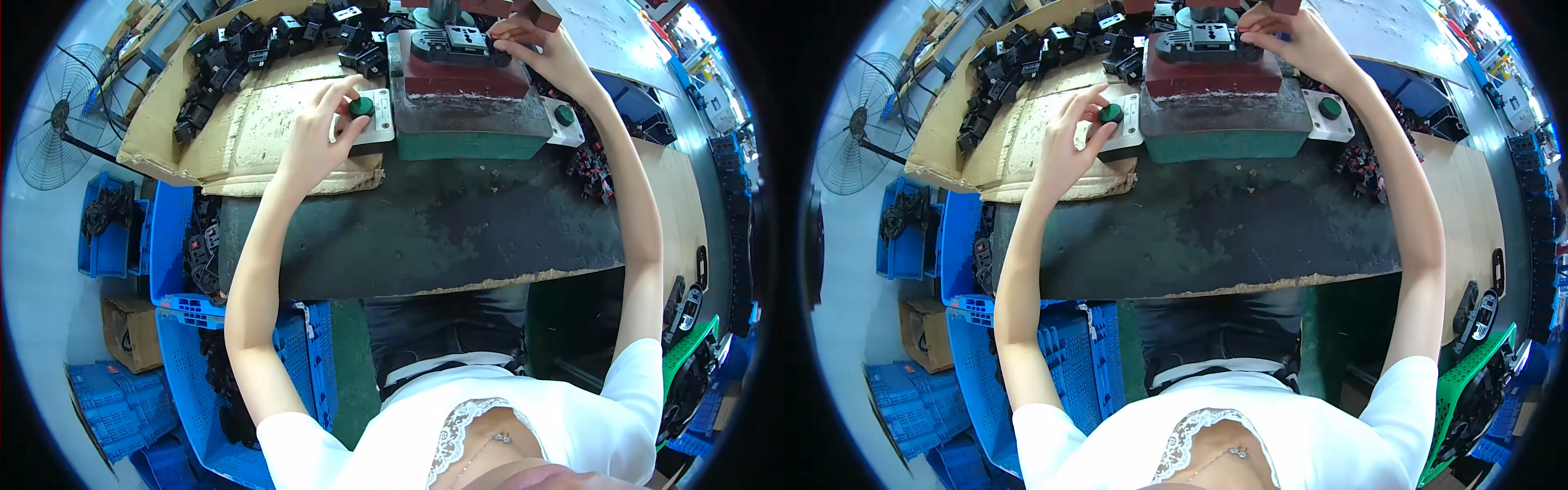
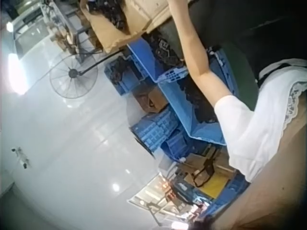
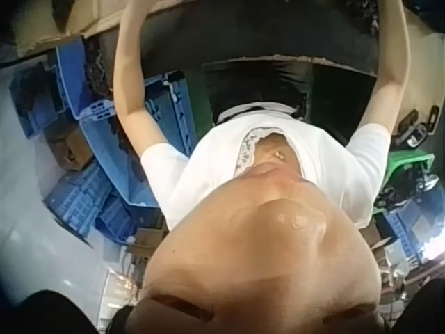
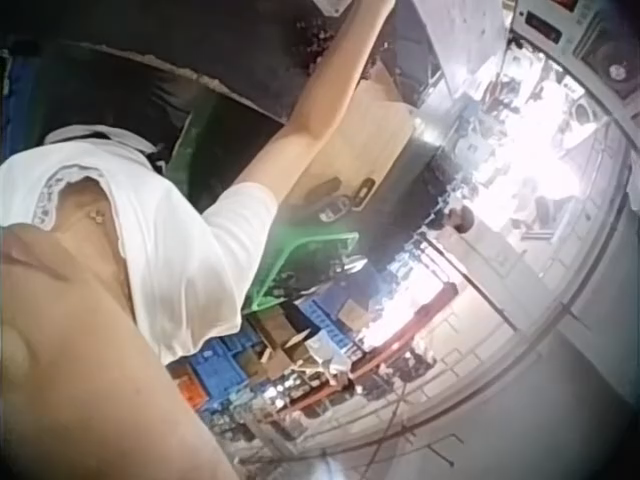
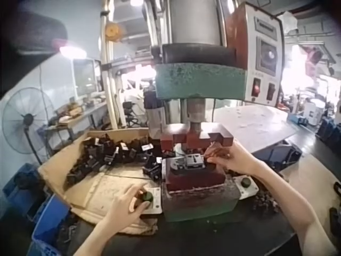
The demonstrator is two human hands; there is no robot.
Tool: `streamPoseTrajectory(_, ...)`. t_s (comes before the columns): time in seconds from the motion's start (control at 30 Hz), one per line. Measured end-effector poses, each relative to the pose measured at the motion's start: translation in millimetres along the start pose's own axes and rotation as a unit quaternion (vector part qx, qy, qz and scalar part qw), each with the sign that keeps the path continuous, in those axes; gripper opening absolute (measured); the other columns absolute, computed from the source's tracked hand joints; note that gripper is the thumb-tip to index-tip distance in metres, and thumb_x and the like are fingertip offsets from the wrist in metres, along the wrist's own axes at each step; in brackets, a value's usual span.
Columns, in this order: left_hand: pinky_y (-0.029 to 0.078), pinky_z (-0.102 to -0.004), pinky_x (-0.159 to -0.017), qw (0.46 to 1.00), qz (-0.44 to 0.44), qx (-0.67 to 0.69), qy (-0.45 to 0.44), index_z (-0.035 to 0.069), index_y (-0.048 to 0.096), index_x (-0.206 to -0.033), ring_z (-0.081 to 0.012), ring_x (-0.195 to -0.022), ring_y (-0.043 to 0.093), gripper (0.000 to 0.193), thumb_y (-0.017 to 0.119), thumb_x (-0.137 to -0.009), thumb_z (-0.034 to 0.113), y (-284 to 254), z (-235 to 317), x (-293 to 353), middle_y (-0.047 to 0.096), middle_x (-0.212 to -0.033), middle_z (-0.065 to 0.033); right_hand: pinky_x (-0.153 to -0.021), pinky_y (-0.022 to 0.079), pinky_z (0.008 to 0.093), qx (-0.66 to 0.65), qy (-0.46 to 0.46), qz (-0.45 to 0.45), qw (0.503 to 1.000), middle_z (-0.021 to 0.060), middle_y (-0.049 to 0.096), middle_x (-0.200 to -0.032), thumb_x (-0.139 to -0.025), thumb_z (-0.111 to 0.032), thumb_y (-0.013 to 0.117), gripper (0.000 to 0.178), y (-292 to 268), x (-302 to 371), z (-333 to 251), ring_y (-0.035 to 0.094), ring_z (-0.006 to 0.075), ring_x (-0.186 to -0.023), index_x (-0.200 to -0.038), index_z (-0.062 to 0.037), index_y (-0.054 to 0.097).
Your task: Assembling small components by placing them into a press machine and activating the cycle.
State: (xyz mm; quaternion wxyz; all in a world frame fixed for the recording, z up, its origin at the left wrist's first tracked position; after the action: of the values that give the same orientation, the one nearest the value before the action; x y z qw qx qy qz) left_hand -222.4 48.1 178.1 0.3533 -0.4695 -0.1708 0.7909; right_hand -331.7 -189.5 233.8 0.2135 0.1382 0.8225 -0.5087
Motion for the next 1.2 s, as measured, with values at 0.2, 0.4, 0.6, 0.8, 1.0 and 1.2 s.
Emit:
streamPoseTrajectory(0.2, 0.049, -0.0321, -0.066, 1.000, 0.006, -0.011, 0.007, 0.006, 0.051, -0.120, -0.0214, -0.076, 0.060, 0.046, 0.065, -0.076, 0.000, -1, 0, 1, 0.058, -0.092, -0.0099, -0.086, 0.048, 0.0292, 0.055, -0.013, -0.006, 0.998, 0.0043, 0.064, -0.101, -0.087, -0.012, 0.061, 0.020, 2, -2, 2, 0.062, 0.0166, -0.091, -0.105, -0.0022, 0.060)
streamPoseTrajectory(0.4, 0.049, -0.0330, -0.068, 1.000, 0.002, -0.017, 0.020, 0.006, 0.050, -0.121, -0.0219, -0.077, 0.060, 0.047, 0.065, -0.076, 0.001, 0, 1, 0, 0.059, -0.093, -0.0102, -0.088, 0.047, 0.0288, -0.037, 0.050, -0.029, 0.998, 0.0036, 0.064, -0.101, -0.087, -0.015, 0.062, 0.023, 3, -2, 22, 0.062, 0.0155, -0.092, -0.106, -0.0035, 0.059)
streamPoseTrajectory(0.6, 0.049, -0.0319, -0.065, 0.999, 0.004, -0.022, 0.026, 0.002, 0.057, -0.106, -0.0212, -0.074, 0.059, 0.030, 0.065, -0.076, 0.001, -3, 3, 1, 0.059, -0.094, -0.0101, -0.090, 0.047, 0.0288, 0.000, 0.034, -0.060, 0.998, 0.0044, 0.065, -0.102, -0.088, -0.014, 0.061, 0.024, 3, -1, 11, 0.061, 0.0155, -0.094, -0.110, -0.0048, 0.058)
streamPoseTrajectory(0.8, 0.045, -0.0362, -0.076, 0.988, 0.015, -0.116, 0.099, 0.003, 0.060, -0.085, -0.0256, -0.085, 0.057, 0.013, 0.066, -0.073, 0.001, -5, 19, 1, 0.060, -0.091, -0.0092, -0.089, 0.046, 0.0311, 0.102, -0.036, -0.005, 0.994, 0.0094, 0.063, -0.109, -0.086, -0.006, 0.060, 0.018, -39, 37, -16, 0.061, 0.0208, -0.095, -0.102, -0.0007, 0.058)
streamPoseTrajectory(1.0, 0.043, -0.0385, -0.078, 0.989, -0.029, -0.134, 0.062, 0.005, 0.057, -0.084, -0.0285, -0.087, 0.055, 0.013, 0.065, -0.073, 0.003, 1, 24, -1, 0.060, -0.085, -0.0090, -0.082, 0.048, 0.0339, 0.155, 0.077, 0.001, 0.985, 0.0123, 0.060, -0.100, -0.076, 0.004, 0.065, 0.023, -30, 115, -17, 0.059, 0.0273, -0.093, -0.099, 0.0019, 0.059)
streamPoseTrajectory(1.2, 0.041, -0.0380, -0.080, 0.990, -0.032, -0.132, 0.027, 0.005, 0.055, -0.089, -0.0276, -0.084, 0.056, 0.020, 0.065, -0.072, 0.004, 8, 23, -7, 0.060, -0.083, -0.0094, -0.078, 0.048, 0.0348, 0.152, 0.058, 0.026, 0.986, 0.0130, 0.059, -0.094, -0.077, 0.002, 0.064, 0.022, -26, 115, -14, 0.059, 0.0279, -0.086, -0.099, 0.0021, 0.058)
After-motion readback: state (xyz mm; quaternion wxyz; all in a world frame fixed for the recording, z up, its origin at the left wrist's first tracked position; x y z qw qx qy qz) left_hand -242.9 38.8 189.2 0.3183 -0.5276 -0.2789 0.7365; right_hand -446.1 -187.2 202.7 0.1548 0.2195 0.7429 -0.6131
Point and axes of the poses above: each hand's wrist, its own x-axis away from the middle knuckle, its own y-axis out of the palm, z = x × y, the point moved 9 cm from there along -x, towards the middle knuckle
